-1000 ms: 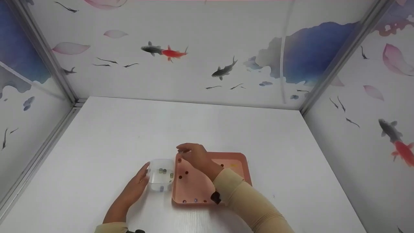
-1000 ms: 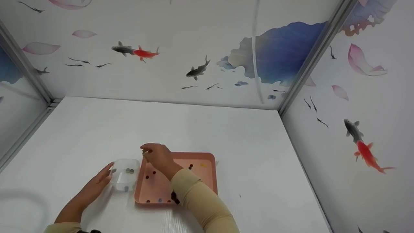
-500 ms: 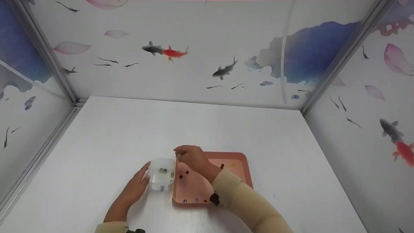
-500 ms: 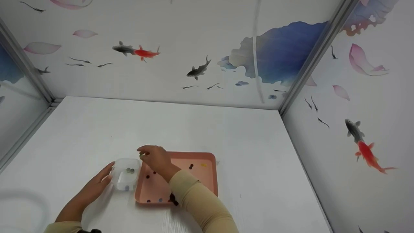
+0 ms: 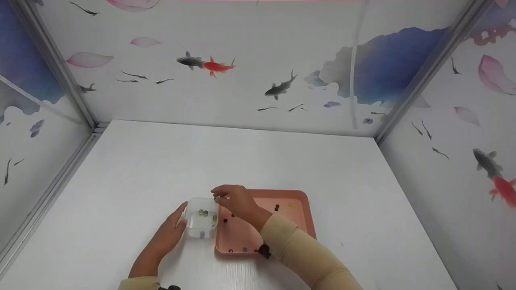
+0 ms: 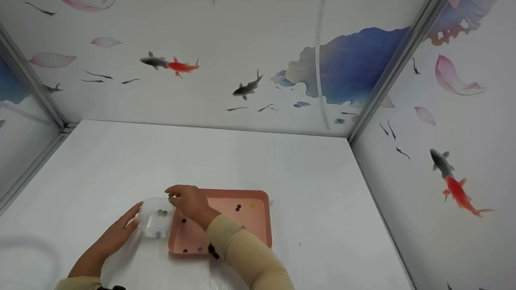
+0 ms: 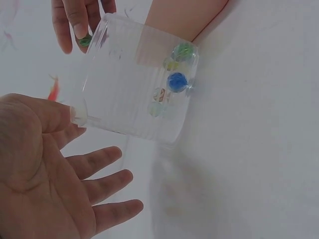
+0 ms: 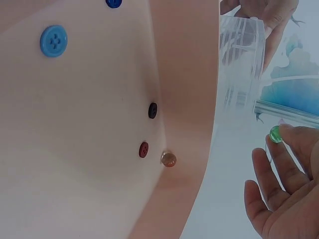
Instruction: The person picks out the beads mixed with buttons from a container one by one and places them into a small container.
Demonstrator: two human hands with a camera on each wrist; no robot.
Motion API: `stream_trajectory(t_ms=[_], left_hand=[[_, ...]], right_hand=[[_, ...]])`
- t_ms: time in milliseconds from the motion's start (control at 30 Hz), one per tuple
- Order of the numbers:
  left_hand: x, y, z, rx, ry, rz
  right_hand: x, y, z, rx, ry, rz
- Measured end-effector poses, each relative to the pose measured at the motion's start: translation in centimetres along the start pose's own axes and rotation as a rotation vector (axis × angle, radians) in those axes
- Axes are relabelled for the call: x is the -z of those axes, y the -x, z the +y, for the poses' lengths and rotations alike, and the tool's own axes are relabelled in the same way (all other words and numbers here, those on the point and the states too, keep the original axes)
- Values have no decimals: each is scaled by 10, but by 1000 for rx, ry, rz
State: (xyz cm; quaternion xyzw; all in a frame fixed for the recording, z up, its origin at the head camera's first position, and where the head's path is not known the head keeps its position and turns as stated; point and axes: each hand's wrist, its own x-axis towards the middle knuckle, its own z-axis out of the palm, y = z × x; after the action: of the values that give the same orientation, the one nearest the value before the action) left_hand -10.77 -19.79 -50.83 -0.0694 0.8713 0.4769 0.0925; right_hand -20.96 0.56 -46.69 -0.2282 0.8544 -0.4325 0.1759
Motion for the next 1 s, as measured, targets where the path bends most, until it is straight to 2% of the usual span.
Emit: stream_trajectory(t_ms=[200, 467, 700, 1000], left_hand=[[0, 0, 1, -3, -15, 2], [0, 1, 3, -18, -21, 2], [1, 1, 3, -16, -7, -6], [1, 0, 1, -21, 3, -4]], right_hand=[[-3, 1, -2, 17, 3, -8], [-7, 0, -5, 111, 103, 0], [-10, 0, -10, 111, 165, 7], [-16, 0, -14, 163, 221, 16]])
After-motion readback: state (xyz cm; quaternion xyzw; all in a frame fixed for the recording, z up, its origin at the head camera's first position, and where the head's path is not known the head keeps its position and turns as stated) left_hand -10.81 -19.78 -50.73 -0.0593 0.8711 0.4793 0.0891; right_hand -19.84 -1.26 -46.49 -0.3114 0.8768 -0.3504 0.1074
